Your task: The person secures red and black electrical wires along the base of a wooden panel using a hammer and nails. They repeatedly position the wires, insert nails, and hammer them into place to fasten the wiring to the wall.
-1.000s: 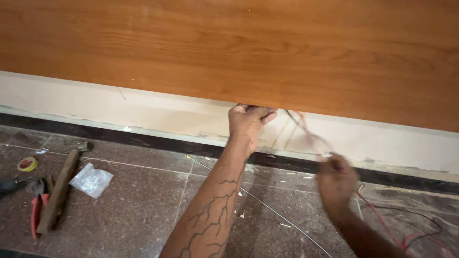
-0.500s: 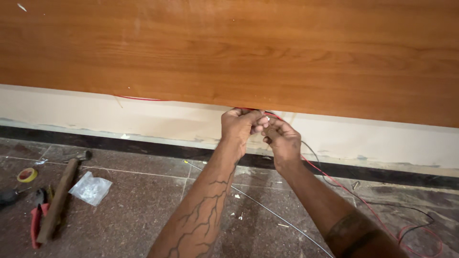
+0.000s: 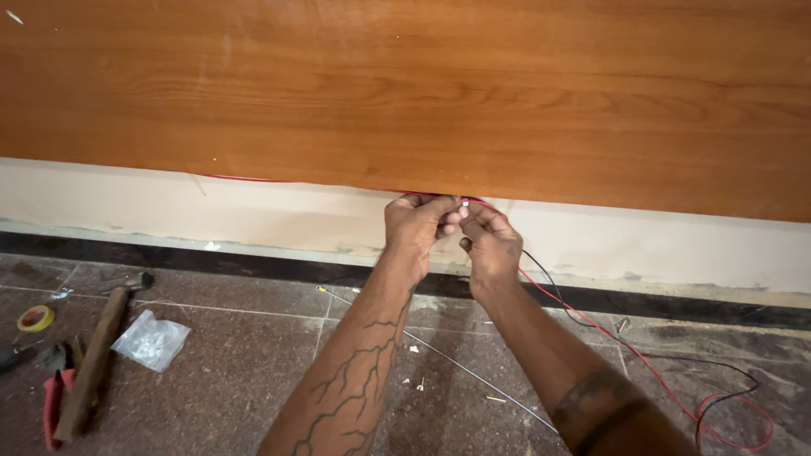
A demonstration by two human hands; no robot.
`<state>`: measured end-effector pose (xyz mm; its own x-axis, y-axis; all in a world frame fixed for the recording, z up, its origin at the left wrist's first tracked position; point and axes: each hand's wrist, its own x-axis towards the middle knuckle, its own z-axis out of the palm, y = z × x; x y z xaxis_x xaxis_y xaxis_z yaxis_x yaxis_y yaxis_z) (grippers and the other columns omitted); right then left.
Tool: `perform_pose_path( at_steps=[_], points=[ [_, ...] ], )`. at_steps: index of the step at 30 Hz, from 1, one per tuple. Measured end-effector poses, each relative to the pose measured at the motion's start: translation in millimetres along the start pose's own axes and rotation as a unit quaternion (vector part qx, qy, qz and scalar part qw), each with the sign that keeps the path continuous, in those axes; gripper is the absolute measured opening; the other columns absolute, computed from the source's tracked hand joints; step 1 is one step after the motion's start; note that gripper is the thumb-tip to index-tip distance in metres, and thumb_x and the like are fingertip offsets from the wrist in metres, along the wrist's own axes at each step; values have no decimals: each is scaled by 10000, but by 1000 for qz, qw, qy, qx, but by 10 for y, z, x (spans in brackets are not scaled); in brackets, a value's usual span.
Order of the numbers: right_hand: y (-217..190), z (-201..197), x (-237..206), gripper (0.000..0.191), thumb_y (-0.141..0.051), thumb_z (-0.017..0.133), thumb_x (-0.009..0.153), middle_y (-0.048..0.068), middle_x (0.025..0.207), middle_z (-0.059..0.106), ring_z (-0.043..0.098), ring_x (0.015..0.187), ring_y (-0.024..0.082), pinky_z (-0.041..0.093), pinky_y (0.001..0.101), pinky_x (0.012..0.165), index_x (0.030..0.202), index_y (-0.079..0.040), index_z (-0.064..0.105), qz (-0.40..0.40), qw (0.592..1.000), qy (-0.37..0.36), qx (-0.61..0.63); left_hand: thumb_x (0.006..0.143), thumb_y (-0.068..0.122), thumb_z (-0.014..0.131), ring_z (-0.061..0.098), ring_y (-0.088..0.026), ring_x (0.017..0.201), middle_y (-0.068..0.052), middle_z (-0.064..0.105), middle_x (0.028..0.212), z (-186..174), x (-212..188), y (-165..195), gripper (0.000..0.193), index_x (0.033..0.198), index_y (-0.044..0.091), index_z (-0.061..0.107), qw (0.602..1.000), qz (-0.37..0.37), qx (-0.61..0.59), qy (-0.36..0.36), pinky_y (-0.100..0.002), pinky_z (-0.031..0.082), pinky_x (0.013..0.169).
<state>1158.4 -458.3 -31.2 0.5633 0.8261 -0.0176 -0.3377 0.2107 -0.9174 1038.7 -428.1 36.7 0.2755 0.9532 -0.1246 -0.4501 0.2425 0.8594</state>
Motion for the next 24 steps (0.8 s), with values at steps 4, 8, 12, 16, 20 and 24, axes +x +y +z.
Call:
perform_pose_path(
  at_steps=[4,8,12,16,20,24],
  points=[
    [0,68,0,106,-88,784,869,-43,837,696,585,716,56,446,223,604,969,-86,748,0,1000,23,-3,844,-15,721,648,-108,576,-86,723,738,22,39,-11,15,849,-23,709,1000,7,-4,-8,-213,509,492],
    [17,102,36,53,-78,764,889,-28,838,699,574,706,61,433,219,604,939,-77,745,4,999,44,-9,828,-18,719,602,-105,537,-79,706,712,29,102,-8,23,818,-30,702,1000,15,-4,-19,-220,482,462],
    [40,106,110,58,-10,733,891,-14,843,692,563,703,71,428,227,596,902,-63,715,-9,999,43,26,828,34,770,583,-100,540,-60,692,692,48,164,-1,94,808,16,680,1000,7,7,-3,-233,451,457],
    [66,131,168,80,25,707,887,9,853,704,590,701,91,450,246,589,914,-49,695,-27,996,36,77,822,45,787,627,-102,617,-20,678,745,35,228,-48,117,845,61,673,999,16,50,-2,-252,521,531],
    [72,133,107,156,65,592,893,19,873,688,633,746,107,500,258,626,954,-42,686,-86,996,2,-17,829,-3,735,663,-123,657,-43,706,782,-15,305,-138,86,886,45,692,997,33,45,-48,-263,560,572],
    [25,95,-15,88,-49,629,976,8,873,685,618,748,107,522,267,640,942,-78,704,-28,995,8,-98,838,-63,716,665,-137,660,-65,718,798,-23,356,-190,93,908,-3,704,994,78,53,-50,-268,508,557]
  ],
)
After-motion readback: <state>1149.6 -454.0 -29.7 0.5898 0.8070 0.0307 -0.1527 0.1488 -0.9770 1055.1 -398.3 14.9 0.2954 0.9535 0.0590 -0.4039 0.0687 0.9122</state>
